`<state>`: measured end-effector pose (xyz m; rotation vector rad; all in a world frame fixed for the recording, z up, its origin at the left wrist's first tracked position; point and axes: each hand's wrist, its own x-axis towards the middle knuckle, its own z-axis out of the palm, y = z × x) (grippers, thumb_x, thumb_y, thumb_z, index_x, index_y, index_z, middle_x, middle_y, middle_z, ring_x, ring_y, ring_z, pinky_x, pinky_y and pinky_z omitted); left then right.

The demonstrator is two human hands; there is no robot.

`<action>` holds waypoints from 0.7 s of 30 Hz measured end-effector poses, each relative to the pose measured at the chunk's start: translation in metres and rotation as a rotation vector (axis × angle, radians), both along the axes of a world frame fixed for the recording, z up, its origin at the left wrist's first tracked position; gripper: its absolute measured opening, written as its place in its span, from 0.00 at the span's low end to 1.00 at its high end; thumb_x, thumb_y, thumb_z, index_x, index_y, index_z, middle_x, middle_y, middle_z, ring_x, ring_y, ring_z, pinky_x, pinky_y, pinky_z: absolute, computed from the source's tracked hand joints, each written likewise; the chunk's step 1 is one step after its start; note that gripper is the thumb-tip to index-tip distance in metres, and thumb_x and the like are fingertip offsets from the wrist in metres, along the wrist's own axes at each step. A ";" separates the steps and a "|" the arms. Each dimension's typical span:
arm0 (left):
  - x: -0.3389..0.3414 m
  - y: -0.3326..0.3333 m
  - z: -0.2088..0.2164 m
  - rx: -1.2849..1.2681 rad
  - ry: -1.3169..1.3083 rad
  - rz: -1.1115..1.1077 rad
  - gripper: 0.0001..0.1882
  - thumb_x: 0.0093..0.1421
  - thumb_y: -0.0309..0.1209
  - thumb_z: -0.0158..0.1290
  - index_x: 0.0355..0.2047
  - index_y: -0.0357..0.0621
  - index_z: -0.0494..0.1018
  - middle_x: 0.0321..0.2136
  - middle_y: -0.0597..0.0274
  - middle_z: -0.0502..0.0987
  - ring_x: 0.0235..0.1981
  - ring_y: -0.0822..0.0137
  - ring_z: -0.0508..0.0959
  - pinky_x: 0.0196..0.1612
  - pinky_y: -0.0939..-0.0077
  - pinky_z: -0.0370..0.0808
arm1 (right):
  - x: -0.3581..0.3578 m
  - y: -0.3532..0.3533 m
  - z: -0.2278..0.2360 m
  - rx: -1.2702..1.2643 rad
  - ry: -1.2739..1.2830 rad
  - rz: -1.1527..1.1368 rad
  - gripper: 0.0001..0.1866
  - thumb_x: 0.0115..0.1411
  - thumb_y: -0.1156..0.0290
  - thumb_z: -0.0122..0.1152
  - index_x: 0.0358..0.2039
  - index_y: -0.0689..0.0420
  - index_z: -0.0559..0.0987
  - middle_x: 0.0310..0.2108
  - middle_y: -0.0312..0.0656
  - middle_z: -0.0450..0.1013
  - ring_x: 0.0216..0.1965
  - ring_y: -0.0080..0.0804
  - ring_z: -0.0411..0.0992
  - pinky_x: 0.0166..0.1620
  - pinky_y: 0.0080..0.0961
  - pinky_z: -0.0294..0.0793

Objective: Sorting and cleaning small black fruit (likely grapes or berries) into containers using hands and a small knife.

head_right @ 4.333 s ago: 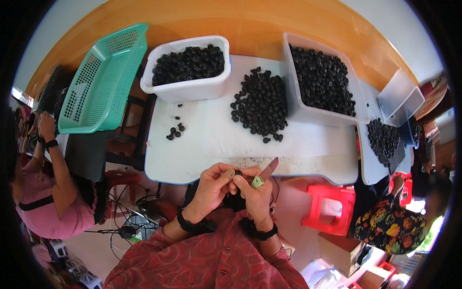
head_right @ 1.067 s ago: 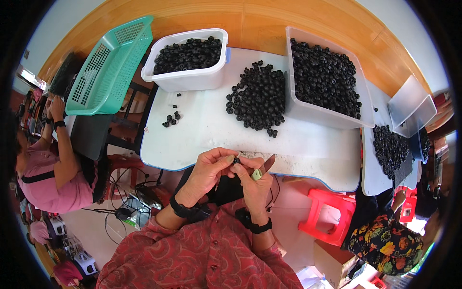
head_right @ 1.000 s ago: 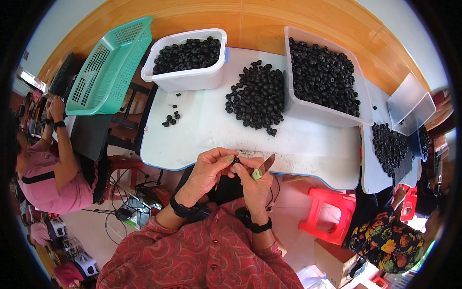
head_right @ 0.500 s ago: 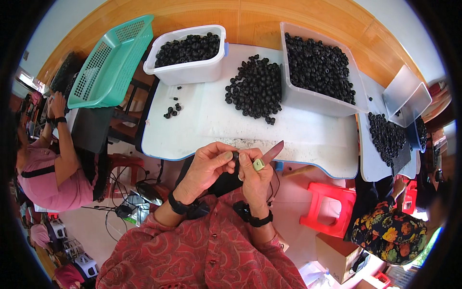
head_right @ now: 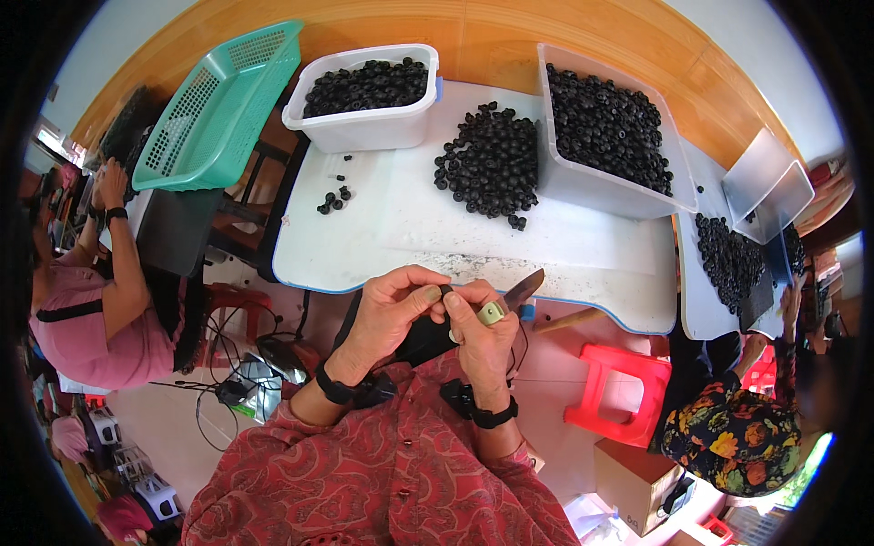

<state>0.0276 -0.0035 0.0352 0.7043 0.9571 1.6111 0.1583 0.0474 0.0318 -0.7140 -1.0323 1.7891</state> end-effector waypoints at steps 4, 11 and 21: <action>-0.002 -0.004 0.004 0.026 0.097 0.011 0.08 0.63 0.20 0.50 0.42 0.31 0.74 0.31 0.60 0.77 0.29 0.74 0.76 0.35 0.81 0.75 | 0.001 0.001 0.000 -0.023 0.052 0.045 0.04 0.61 0.75 0.59 0.29 0.61 0.77 0.18 0.30 0.67 0.15 0.12 0.56 0.18 0.13 0.51; -0.009 -0.006 0.000 0.043 0.121 0.036 0.08 0.63 0.20 0.50 0.42 0.31 0.74 0.32 0.60 0.77 0.30 0.73 0.76 0.36 0.80 0.75 | -0.010 -0.004 0.011 -0.042 -0.063 0.043 0.10 0.64 0.69 0.57 0.28 0.61 0.74 0.15 0.29 0.63 0.14 0.12 0.53 0.19 0.13 0.48; -0.019 -0.009 -0.012 -0.011 -0.213 -0.012 0.10 0.63 0.22 0.51 0.44 0.32 0.73 0.35 0.57 0.78 0.33 0.71 0.78 0.38 0.78 0.78 | -0.017 -0.004 0.007 -0.115 -0.075 0.070 0.10 0.65 0.67 0.56 0.33 0.62 0.75 0.25 0.37 0.73 0.15 0.12 0.57 0.18 0.12 0.51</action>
